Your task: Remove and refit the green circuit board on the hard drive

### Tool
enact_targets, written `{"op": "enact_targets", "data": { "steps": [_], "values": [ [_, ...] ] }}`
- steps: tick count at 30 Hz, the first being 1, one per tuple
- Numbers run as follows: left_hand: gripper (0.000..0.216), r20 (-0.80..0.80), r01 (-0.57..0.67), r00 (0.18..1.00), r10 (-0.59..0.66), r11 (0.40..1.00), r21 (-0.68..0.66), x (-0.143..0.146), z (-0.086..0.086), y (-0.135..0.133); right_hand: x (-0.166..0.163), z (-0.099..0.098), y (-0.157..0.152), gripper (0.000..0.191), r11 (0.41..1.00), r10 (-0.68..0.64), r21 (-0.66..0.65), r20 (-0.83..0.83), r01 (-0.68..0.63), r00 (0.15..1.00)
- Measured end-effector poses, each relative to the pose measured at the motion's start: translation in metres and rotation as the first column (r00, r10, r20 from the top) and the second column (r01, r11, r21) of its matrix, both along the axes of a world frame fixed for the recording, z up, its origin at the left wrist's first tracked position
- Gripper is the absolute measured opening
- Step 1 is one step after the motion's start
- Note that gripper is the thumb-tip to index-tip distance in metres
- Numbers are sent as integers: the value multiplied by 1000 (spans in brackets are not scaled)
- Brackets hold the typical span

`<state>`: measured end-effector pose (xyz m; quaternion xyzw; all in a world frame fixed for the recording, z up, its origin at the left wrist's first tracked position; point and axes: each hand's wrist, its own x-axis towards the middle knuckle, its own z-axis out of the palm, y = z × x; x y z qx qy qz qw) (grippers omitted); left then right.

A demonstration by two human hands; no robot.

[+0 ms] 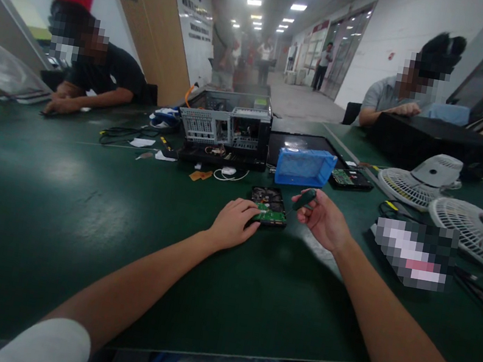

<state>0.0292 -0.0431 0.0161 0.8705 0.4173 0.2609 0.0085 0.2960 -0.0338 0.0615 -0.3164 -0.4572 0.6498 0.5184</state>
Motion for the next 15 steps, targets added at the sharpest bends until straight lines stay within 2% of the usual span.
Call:
{"op": "enact_targets", "data": {
  "steps": [6, 15],
  "values": [
    [29, 3, 8, 1000, -8, 1000, 1, 0, 0, 0, 0, 3, -1, 37, 999, -38, 18, 21, 37, 999],
    [29, 55, -10, 998, 10, 1000, -5, -1, -3, 2, 1, 2, -1, 29, 998, -56, 42, 44, 54, 997]
  ]
}}
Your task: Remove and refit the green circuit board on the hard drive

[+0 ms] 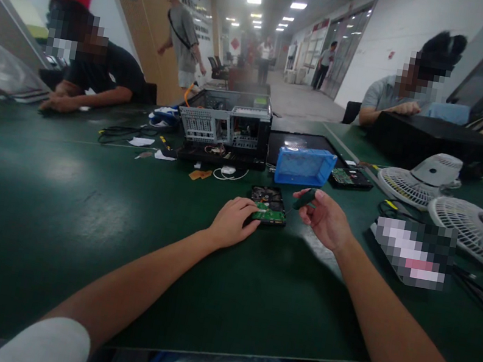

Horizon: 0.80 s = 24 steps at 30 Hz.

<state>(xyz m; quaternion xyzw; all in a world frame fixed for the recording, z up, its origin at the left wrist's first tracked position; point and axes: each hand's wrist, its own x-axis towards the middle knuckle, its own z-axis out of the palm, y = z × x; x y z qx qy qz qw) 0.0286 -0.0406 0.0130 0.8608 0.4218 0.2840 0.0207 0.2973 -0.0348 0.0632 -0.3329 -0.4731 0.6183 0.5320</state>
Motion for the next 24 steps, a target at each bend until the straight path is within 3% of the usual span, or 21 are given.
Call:
{"op": "enact_targets", "data": {
  "steps": [5, 14, 24],
  "values": [
    [30, 16, -12, 1000, 12, 1000, -4, 0, 1, 0, 0, 0, 1, 26, 999, 11, -31, -26, -11, 1000],
    [37, 29, -69, 997, 71, 997, -41, -1, 1, 1, 5, -5, 6, 39, 996, 20, -89, -85, -27, 996],
    [37, -5, -74, 997, 74, 996, -58, -2, -1, 3, 3, -3, 3, 34, 999, -36, -15, -38, 35, 999]
  ]
}}
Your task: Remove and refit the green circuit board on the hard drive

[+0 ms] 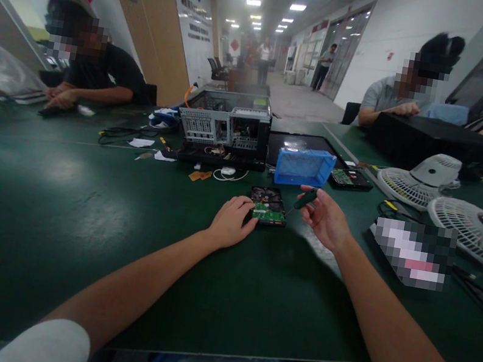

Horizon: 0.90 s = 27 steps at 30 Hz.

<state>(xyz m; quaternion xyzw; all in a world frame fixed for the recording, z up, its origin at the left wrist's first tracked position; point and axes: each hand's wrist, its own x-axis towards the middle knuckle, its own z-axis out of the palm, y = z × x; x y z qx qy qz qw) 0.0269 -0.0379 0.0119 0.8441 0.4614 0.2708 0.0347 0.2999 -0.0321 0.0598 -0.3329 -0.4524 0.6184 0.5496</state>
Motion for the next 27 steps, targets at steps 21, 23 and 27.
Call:
{"op": "enact_targets", "data": {
  "steps": [21, 23, 27],
  "values": [
    [37, -11, 2, 1000, -2, 1000, -1, 0, 1, 0, 1, -2, 2, 37, 998, 42, -39, -30, -43, 999],
    [37, -7, 0, 1000, 0, 1000, 1, 0, 1, 0, 1, -1, 2, 38, 998, 40, -40, -24, -41, 999],
    [36, 4, 0, 1000, 0, 1000, 3, 0, 0, 0, 2, -1, 3, 41, 998, 55, -35, -27, -56, 998]
  ]
}}
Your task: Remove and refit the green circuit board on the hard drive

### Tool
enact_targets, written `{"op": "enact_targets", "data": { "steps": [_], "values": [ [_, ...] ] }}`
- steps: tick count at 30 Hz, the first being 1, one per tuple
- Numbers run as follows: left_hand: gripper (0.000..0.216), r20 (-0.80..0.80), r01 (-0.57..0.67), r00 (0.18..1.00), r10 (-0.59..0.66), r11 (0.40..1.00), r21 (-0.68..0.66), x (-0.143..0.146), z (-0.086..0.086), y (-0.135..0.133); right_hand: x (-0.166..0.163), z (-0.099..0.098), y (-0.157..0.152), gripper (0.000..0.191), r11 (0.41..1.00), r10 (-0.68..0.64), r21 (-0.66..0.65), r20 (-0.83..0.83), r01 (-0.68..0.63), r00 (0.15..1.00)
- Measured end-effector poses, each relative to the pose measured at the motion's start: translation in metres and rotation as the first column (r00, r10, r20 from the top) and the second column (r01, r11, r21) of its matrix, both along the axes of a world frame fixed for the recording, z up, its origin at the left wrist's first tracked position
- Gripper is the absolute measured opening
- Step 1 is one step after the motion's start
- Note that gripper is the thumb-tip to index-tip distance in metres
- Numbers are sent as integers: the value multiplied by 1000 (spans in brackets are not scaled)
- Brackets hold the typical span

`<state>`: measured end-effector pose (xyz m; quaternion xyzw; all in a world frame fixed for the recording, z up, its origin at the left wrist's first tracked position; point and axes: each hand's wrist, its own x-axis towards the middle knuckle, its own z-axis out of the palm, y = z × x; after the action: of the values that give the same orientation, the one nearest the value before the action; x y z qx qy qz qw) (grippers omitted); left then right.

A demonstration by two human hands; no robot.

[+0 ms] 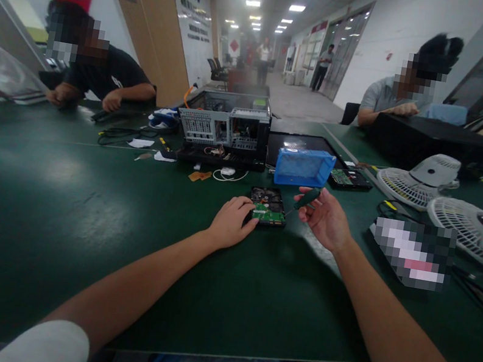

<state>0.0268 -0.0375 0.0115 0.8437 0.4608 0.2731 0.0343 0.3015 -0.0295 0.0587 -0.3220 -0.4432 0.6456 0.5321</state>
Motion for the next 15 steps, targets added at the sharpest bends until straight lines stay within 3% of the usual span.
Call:
{"op": "enact_targets", "data": {
  "steps": [15],
  "values": [
    [36, 11, 11, 1000, -11, 1000, 1, -1, -3, 2, -1, 1, -1, 43, 999, 12, 46, 18, -13, 1000]
  ]
}}
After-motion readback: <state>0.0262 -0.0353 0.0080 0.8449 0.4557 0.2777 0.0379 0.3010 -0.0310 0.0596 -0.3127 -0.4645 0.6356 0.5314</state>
